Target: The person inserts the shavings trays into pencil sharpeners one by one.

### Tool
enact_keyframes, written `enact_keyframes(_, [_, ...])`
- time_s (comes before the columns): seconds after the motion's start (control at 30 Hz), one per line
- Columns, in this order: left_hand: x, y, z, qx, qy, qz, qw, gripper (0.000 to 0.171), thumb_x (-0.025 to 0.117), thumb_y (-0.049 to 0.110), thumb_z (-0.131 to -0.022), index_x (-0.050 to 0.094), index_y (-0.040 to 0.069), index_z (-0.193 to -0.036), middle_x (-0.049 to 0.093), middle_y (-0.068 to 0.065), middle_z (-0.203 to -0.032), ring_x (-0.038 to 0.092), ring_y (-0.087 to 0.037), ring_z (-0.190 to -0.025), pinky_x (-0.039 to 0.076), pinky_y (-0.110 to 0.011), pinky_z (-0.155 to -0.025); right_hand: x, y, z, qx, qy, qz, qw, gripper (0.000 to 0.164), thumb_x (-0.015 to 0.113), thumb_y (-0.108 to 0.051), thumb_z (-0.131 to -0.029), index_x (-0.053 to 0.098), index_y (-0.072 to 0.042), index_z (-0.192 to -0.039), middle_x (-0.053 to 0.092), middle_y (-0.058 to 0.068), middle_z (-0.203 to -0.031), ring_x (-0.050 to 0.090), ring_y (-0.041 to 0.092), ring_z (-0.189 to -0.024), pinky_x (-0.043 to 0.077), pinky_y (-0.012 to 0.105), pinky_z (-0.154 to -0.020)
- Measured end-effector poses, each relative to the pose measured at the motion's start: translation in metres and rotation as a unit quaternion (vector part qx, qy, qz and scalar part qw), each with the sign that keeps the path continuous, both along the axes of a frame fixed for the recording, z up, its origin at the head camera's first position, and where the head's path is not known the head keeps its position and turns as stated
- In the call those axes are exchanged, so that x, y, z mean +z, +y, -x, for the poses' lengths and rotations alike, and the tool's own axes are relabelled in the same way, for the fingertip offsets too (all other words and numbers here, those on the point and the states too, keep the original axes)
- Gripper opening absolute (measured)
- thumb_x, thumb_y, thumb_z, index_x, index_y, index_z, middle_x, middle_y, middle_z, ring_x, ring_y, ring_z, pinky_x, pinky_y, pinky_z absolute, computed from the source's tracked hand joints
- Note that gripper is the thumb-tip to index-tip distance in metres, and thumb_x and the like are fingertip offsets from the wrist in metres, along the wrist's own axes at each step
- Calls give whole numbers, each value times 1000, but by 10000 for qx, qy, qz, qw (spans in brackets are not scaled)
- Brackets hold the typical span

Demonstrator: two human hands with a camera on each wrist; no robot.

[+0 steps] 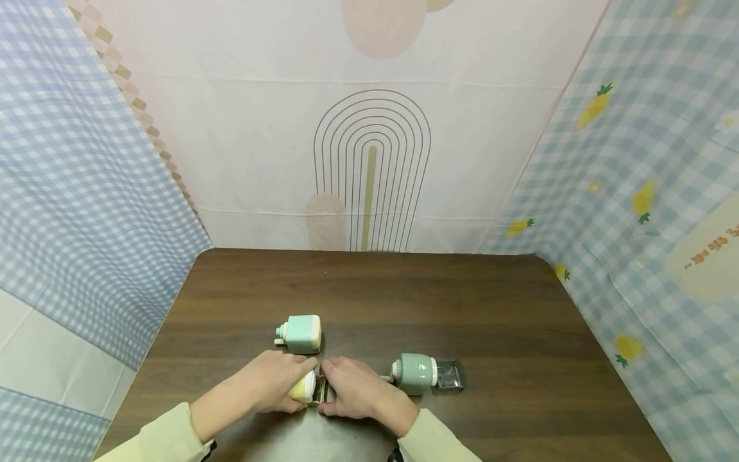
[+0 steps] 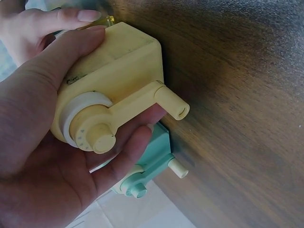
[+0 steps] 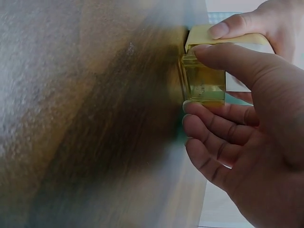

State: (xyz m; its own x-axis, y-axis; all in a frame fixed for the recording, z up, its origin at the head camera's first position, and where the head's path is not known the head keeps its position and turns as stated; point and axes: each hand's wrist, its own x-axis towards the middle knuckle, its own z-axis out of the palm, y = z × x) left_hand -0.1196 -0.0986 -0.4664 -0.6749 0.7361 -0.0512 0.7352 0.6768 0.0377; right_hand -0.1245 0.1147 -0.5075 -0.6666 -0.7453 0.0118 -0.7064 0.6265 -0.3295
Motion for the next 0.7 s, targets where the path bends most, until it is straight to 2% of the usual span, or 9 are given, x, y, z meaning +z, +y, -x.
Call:
enact_keyframes(0.43, [-2, 0, -1, 31, -47, 26, 10000, 54, 89, 43, -67, 58, 16, -103, 69, 4, -85, 55, -11, -58, 52, -33, -52, 1, -4, -1, -6, -139, 111, 9998, 38, 84, -40, -81, 61, -15, -99, 59, -9, -87, 50, 3, -75, 48, 22, -65])
enact_keyframes(0.7, [-1, 0, -1, 7, 24, -6, 10000, 54, 89, 43, -67, 57, 16, -101, 67, 4, -84, 55, -11, -59, 52, -33, -52, 1, -5, -1, -10, -242, 220, 9995, 35, 85, -38, -81, 57, -19, -92, 59, -8, -82, 48, 3, -71, 43, 20, -60])
